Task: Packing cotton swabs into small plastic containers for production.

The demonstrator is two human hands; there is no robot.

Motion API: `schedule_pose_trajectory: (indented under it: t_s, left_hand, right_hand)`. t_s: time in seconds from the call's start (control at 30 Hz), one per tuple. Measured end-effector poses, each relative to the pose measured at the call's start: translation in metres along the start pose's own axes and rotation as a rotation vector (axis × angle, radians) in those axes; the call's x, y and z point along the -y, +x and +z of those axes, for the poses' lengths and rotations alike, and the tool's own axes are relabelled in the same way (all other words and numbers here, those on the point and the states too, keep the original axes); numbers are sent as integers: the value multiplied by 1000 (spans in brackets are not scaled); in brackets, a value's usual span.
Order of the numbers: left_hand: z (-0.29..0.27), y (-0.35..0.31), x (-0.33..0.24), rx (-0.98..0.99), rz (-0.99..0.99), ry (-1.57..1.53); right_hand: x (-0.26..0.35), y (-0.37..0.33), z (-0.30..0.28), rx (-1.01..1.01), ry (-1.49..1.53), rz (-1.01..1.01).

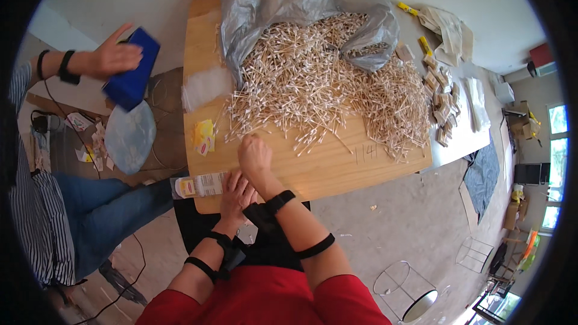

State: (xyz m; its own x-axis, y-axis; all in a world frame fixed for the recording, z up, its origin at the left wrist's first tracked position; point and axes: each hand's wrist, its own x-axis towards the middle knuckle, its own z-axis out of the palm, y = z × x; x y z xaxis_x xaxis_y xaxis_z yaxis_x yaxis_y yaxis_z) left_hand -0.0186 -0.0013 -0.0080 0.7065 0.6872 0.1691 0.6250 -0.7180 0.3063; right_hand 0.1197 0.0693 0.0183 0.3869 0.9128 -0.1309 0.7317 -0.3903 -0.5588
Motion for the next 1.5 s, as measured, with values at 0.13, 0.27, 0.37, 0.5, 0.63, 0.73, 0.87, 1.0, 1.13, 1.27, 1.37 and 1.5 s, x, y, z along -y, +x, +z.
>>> schedule_pose_trajectory:
  t_s: [0.13, 0.27, 0.37, 0.5, 0.63, 0.73, 0.87, 1.0, 1.13, 1.27, 1.37, 1.5]
  left_hand:
    - [-12, 6, -6, 26, -15, -72]
    - [-14, 5, -5, 55, -27, -80]
    - [-10, 0, -2, 43, -28, -64]
    - [-6, 0, -1, 33, -24, -129]
    - [-12, 3, 2, -82, -63, -370]
    - [-24, 7, 10, -33, -71, -428]
    - [-45, 26, 18, 177, 101, -178]
    - [-40, 17, 22, 245, 190, -80]
    - [-35, 8, 25, 296, 215, 5]
    - [-34, 7, 24, 303, 260, 119]
    - [-34, 6, 23, 312, 269, 167]
    - [-45, 14, 18, 354, 218, 47]
  right_hand:
    - [-32, 9, -36, -37, -240, -267]
    - [-67, 8, -60, -158, -60, -431]
    - [-70, -31, -58, -143, 160, -275]
    - [-81, -89, -25, -235, 369, -167]
    - [-65, -130, -17, -338, 378, -147]
    - [-69, -145, -17, -231, 324, -204]
    - [-73, -149, -23, -177, 31, -312]
    - [-74, -146, -14, -115, -75, -404]
    - [-74, -150, -10, -97, -140, -419]
    - [-78, -152, -4, -112, -202, -471]
    - [-73, -154, -7, -107, -193, -462]
    - [-78, -155, -6, -133, -31, -399]
